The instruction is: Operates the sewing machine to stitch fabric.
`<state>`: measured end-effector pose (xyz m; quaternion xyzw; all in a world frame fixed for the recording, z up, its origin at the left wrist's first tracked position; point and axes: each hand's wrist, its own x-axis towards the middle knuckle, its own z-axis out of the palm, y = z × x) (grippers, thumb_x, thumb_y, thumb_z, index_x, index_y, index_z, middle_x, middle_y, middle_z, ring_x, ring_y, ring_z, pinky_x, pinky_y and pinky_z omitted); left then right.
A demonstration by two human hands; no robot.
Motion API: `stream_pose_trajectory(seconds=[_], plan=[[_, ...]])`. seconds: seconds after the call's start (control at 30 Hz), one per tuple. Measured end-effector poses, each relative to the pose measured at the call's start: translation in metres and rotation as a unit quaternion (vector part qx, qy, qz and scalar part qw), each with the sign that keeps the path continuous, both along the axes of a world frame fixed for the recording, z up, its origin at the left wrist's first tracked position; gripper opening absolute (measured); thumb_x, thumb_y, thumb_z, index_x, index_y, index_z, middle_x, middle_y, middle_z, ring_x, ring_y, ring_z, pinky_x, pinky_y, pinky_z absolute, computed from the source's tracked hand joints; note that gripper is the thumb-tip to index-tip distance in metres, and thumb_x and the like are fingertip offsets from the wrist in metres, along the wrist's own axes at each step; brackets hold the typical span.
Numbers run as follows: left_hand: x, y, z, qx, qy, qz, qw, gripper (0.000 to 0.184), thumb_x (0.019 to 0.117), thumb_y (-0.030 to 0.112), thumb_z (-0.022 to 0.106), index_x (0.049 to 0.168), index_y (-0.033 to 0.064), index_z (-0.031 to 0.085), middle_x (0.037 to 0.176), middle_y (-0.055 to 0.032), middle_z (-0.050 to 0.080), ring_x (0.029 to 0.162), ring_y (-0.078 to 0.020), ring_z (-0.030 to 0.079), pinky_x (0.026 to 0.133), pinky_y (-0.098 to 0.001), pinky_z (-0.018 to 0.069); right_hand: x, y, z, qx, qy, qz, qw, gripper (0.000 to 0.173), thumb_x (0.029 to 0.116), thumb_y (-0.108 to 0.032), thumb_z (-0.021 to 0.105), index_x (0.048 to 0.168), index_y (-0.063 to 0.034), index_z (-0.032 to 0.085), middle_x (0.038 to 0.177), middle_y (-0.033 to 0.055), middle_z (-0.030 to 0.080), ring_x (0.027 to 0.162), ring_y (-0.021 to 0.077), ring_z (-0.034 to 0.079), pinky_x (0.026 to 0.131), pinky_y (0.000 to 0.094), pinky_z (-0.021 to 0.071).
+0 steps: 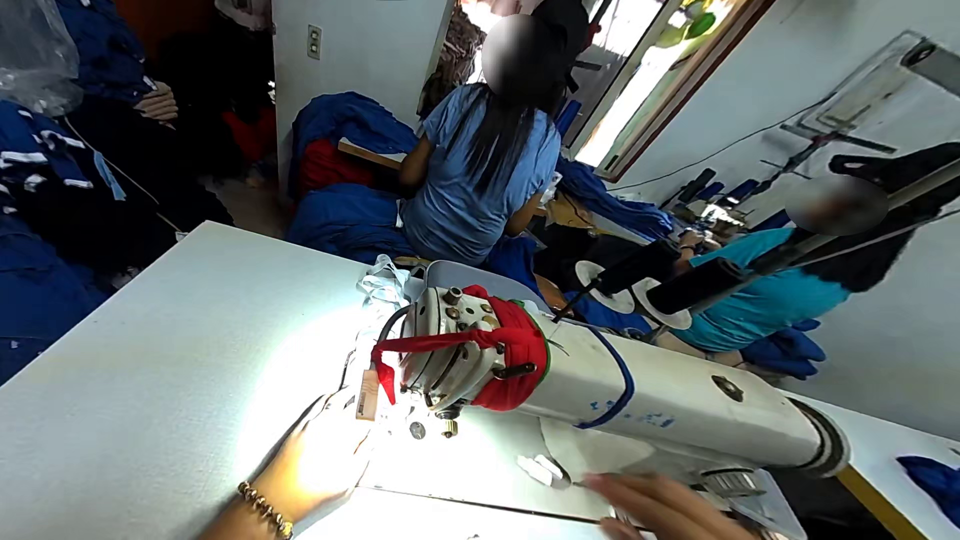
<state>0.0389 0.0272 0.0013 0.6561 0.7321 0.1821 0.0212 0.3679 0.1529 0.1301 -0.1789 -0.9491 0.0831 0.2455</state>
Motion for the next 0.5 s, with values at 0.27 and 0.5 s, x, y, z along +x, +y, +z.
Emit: stream_pose_trajectory(seconds=[0.27, 0.5], plan=[[-0.001, 0.002, -0.006, -0.014, -0.011, -0.006, 1.0, 0.05, 0.104, 0.036, 0.034, 0.141, 0.0195, 0.064, 0.146, -0.0073, 0.06, 0.145, -0.0288, 0.045, 0.12, -0.0493, 0.0323, 0.096, 0.095, 0.036, 0.095, 0.209, -0.289, 0.93, 0.039, 0.1041, -0.011, 0.051, 0.116, 0.0258, 0.057, 0.109, 0.0341, 0.065, 0.1, 0.0181, 0.066, 0.089, 0.0276, 0.0536], [0.0, 0.002, -0.004, -0.038, -0.025, 0.005, 0.999, 0.052, 0.1044, 0.037, 0.033, 0.148, 0.0203, 0.056, 0.153, -0.0066, 0.052, 0.149, -0.0274, 0.038, 0.123, -0.0494, 0.0251, 0.129, 0.208, 0.015, -0.264, 0.2, -0.392, 0.858, 0.059, 0.1036, -0.049, 0.048, 0.142, -0.0049, 0.051, 0.127, 0.0131, 0.062, 0.11, 0.0167, 0.062, 0.095, 0.0447, 0.0522]])
